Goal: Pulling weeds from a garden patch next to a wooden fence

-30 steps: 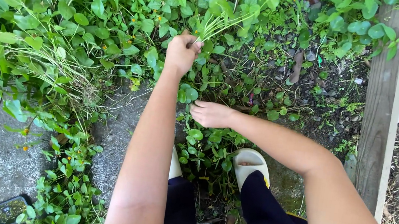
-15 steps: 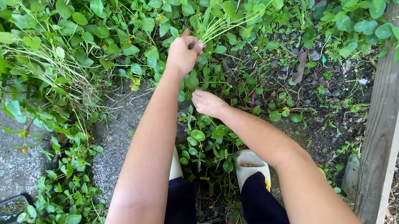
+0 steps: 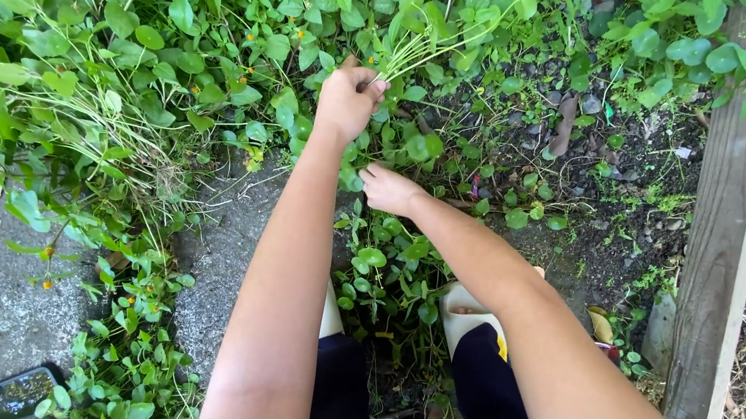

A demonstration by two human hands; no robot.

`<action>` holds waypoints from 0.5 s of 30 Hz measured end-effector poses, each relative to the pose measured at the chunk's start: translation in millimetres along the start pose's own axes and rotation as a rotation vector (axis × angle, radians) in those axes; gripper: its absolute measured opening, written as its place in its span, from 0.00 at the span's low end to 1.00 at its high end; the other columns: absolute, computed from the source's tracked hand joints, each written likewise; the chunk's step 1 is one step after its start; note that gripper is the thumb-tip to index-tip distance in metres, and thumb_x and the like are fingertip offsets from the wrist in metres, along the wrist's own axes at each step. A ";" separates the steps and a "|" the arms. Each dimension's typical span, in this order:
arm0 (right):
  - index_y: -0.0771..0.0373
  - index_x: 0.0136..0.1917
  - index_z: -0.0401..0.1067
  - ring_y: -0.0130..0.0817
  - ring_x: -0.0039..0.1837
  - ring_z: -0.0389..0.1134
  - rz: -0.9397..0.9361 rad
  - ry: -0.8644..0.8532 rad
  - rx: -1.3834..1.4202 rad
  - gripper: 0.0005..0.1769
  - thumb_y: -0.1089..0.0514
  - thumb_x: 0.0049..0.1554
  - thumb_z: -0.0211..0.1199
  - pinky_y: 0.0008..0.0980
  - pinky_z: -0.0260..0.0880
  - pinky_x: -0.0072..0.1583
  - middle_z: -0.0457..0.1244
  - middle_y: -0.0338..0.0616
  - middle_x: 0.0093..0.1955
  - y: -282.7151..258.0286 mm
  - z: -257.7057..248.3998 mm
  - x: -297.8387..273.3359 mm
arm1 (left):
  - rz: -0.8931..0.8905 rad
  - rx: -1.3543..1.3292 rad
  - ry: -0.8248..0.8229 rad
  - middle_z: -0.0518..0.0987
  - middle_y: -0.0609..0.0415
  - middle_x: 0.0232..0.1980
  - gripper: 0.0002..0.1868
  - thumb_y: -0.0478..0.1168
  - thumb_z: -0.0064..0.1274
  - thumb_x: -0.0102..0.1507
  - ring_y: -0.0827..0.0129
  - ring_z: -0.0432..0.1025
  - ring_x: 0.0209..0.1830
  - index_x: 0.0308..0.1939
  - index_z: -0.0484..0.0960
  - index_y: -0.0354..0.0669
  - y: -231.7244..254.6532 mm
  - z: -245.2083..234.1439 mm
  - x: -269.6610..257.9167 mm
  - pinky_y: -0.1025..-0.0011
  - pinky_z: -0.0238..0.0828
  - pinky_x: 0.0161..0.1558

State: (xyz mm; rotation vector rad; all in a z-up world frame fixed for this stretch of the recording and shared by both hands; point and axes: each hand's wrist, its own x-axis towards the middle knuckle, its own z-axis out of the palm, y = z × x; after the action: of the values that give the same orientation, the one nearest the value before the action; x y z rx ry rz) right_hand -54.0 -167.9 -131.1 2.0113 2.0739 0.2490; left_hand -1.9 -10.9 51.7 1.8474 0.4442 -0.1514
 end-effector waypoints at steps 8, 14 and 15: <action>0.61 0.40 0.77 0.47 0.41 0.66 0.255 0.018 0.069 0.04 0.62 0.50 0.63 0.52 0.61 0.47 0.68 0.49 0.38 -43.8 81.3 9.1 | 0.017 -0.008 0.005 0.81 0.57 0.32 0.07 0.34 0.52 0.67 0.78 0.73 0.26 0.41 0.87 0.38 -1.0 -2.2 -2.9 0.72 0.76 0.42; 0.62 0.35 0.77 0.49 0.43 0.63 0.344 0.087 0.171 0.03 0.63 0.46 0.62 0.48 0.59 0.47 0.66 0.52 0.39 -30.3 63.8 9.0 | 0.023 -0.008 -0.002 0.81 0.57 0.30 0.07 0.35 0.53 0.67 0.78 0.74 0.25 0.40 0.87 0.40 -1.9 -1.8 0.5 0.73 0.77 0.39; 0.60 0.34 0.78 0.47 0.46 0.63 0.271 0.083 0.151 0.03 0.64 0.47 0.64 0.46 0.59 0.50 0.67 0.50 0.39 -27.6 53.8 9.8 | 0.012 -0.007 -0.005 0.81 0.58 0.30 0.07 0.35 0.53 0.67 0.78 0.75 0.25 0.40 0.87 0.41 -1.3 -1.0 0.8 0.74 0.77 0.39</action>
State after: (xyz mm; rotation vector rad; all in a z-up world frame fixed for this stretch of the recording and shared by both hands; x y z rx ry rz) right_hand -65.1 -161.6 -191.0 2.4134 1.9133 0.2324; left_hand -1.8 -9.5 50.5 1.8420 0.4300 -0.1465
